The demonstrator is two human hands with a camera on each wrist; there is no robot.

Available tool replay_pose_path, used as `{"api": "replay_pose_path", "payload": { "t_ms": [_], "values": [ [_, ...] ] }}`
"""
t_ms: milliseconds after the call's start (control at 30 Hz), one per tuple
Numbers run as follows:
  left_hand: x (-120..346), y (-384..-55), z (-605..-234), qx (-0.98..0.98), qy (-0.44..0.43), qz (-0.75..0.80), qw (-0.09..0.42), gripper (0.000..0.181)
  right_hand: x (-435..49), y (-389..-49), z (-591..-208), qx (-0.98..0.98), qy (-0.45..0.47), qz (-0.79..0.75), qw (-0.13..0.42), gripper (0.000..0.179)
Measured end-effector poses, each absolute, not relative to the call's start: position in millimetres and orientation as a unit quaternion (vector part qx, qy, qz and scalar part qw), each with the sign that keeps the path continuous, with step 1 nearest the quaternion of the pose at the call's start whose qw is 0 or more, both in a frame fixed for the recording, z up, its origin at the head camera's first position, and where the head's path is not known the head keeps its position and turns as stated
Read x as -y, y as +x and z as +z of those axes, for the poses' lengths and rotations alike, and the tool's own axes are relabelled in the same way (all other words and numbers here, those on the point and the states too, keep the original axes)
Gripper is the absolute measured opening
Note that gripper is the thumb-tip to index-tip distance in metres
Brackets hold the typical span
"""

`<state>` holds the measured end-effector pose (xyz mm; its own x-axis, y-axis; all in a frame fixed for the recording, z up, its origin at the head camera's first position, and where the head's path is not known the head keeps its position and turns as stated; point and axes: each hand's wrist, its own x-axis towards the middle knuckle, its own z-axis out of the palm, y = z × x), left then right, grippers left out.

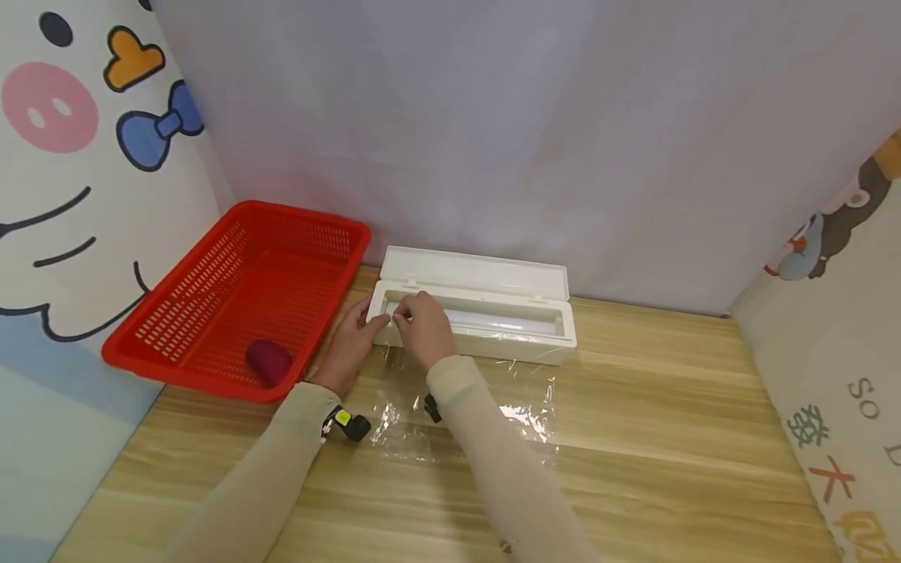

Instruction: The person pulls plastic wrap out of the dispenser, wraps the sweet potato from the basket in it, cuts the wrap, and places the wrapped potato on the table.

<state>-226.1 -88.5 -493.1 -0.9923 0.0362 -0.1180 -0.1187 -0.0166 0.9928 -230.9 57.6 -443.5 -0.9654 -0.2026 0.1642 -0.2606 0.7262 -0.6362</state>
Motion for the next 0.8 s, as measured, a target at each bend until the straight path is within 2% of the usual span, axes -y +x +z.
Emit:
{"api": "replay_pose_path", "payload": {
  "t_ms": [300, 800],
  "values": [
    [85.3, -226.0, -497.1, -0.722, -0.046, 0.689, 0.037, 0.073, -57.4, -231.1, -448.0, 0.923, 0.125, 0.36, 0.056, 0.007],
    [80.5, -226.2, -490.4, -0.745, -0.051, 0.665, 0.014, 0.063, -53.9, -230.4, -446.5, 0.938, 0.125, 0.318, 0.057, 0.008]
  ]
}}
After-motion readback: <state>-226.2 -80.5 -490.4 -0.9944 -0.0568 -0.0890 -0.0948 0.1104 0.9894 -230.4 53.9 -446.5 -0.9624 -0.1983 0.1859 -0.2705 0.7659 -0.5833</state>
